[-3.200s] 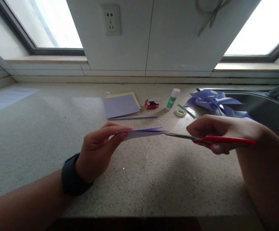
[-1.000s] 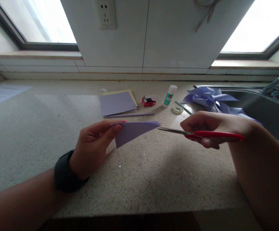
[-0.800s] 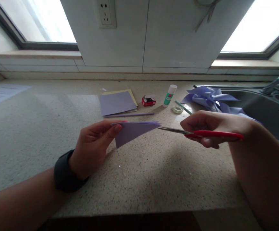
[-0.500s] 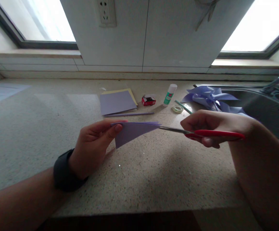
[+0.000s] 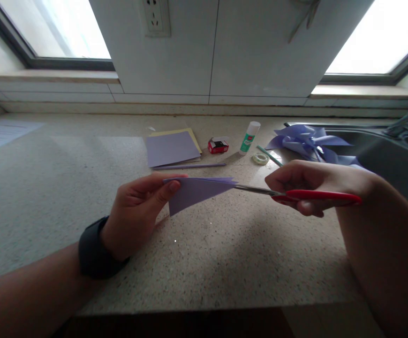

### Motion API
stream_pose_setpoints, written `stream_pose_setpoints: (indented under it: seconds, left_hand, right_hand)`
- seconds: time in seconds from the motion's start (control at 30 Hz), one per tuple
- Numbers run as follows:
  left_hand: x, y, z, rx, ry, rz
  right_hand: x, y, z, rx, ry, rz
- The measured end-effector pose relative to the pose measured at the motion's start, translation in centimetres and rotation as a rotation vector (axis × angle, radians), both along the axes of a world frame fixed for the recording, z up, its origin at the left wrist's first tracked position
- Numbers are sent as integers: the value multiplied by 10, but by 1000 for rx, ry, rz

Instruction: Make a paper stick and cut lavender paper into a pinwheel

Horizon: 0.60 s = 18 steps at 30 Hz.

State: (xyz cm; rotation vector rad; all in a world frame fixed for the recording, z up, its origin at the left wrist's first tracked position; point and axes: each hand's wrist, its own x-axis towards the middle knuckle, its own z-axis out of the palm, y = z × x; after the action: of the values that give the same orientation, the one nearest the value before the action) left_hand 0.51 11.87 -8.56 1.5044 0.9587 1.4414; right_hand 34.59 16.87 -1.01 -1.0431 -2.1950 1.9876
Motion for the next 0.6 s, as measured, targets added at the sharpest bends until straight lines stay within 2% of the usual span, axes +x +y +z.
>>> stream_pose_setpoints:
  seconds: [0.23,0.3,0.4,0.47,0.5,0.6]
  left_hand:
    - [-1,2,-2,-47,-53,-14]
    - [0,4,-2,-114,-115,-23]
    - [3,6,5,-310,-260,-26]
    - [7,6,13,-473,-370,-17]
    - [8,6,17,-538,-410,6]
    - [12,6,26,-653,-477,14]
  right_hand:
    - [0,0,-1,-15,-8,4]
    - [-1,-1,-1,-14,4,-3]
    - [-6,-4,1,61,57,-23]
    - [-11,-5,1,236,67,-55]
    - [-14,-6,0,378,46,-80]
    - [-24,-8,-6,967,-112,-204]
